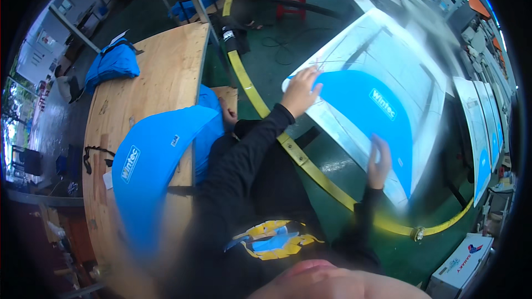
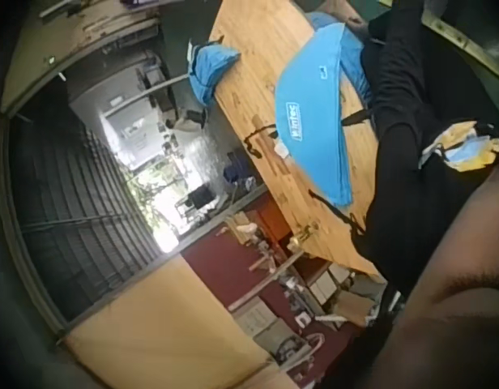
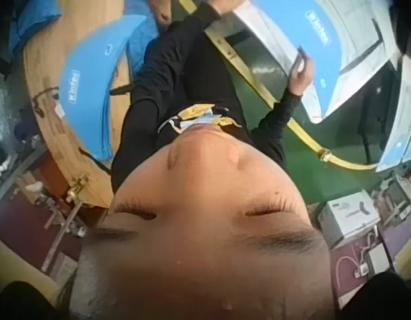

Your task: Folding blue fabric components and attaching black strapping at a workstation.

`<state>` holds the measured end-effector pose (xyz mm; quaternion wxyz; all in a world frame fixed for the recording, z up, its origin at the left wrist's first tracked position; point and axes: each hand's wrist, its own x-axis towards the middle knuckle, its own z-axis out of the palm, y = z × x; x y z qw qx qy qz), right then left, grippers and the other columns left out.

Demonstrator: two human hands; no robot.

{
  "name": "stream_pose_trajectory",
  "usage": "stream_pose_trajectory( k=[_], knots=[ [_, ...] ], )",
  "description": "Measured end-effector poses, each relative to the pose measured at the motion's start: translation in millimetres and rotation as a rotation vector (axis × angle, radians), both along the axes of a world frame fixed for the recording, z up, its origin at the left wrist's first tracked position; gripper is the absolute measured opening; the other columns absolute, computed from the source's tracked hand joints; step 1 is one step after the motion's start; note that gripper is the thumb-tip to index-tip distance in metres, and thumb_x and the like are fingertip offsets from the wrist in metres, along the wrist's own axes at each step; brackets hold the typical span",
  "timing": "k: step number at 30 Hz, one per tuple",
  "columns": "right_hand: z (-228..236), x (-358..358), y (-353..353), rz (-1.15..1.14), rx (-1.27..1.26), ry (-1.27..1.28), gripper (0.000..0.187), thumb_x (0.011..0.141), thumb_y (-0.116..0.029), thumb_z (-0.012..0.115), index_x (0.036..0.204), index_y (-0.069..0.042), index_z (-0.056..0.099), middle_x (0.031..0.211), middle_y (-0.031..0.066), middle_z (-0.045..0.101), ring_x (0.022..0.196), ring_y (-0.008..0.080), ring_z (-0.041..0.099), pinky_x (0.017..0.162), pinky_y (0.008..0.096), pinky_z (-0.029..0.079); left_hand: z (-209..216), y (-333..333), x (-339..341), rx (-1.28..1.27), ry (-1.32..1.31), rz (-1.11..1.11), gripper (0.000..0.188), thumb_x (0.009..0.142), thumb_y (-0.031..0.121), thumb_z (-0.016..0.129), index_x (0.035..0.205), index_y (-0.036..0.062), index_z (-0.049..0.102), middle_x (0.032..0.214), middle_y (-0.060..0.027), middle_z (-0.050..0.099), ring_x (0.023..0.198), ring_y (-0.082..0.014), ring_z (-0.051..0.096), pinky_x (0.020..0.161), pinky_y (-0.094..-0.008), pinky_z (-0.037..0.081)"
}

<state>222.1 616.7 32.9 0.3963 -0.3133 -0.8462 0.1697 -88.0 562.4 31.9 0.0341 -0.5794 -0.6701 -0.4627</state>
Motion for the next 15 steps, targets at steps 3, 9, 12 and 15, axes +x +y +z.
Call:
stream_pose_trajectory(
  k=[3,9,12,15],
  knots=[
    [-5.7,74.6,38.3,-0.397,0.193,-0.361,0.030,0.091,-0.004,0.059,0.121,-0.004,0.062,0.123,0.0143,0.061,0.108,0.0322,0.061,0.087,0.0409,0.049,-39.7,20.0,-29.5,-0.103,0.264,0.115,0.041,0.092,0.022,0.059,0.129,0.0044,0.057,0.135,-0.0167,0.053,0.126,-0.0362,0.048,0.106,-0.0447,0.039],
    [-41.9,130.5,56.5,-0.712,0.045,-0.672,0.042,0.090,-0.008,0.060,0.132,-0.009,0.055,0.124,0.0124,0.054,0.111,0.0334,0.056,0.084,0.0427,0.049,-57.9,35.7,-33.1,-0.217,0.320,0.164,0.032,0.088,0.016,0.065,0.119,0.0070,0.063,0.117,-0.0102,0.059,0.110,-0.0298,0.055,0.089,-0.0398,0.046],
    [-47.7,128.7,62.6,-0.740,0.060,-0.573,0.039,0.088,-0.008,0.062,0.127,-0.008,0.057,0.113,0.0133,0.056,0.103,0.0333,0.057,0.082,0.0435,0.049,-51.3,44.7,-32.4,-0.199,0.384,0.274,0.025,0.085,0.015,0.068,0.109,0.0089,0.066,0.101,-0.0070,0.059,0.097,-0.0282,0.056,0.079,-0.0389,0.045],
    [-48.3,126.8,70.6,-0.792,0.004,-0.462,0.032,0.087,-0.008,0.063,0.119,-0.006,0.059,0.107,0.0142,0.058,0.098,0.0344,0.058,0.082,0.0444,0.048,-45.8,51.2,-39.1,-0.300,0.358,0.303,0.017,0.084,0.016,0.069,0.100,0.0097,0.065,0.099,-0.0062,0.059,0.099,-0.0280,0.055,0.080,-0.0393,0.045]
  ],
)
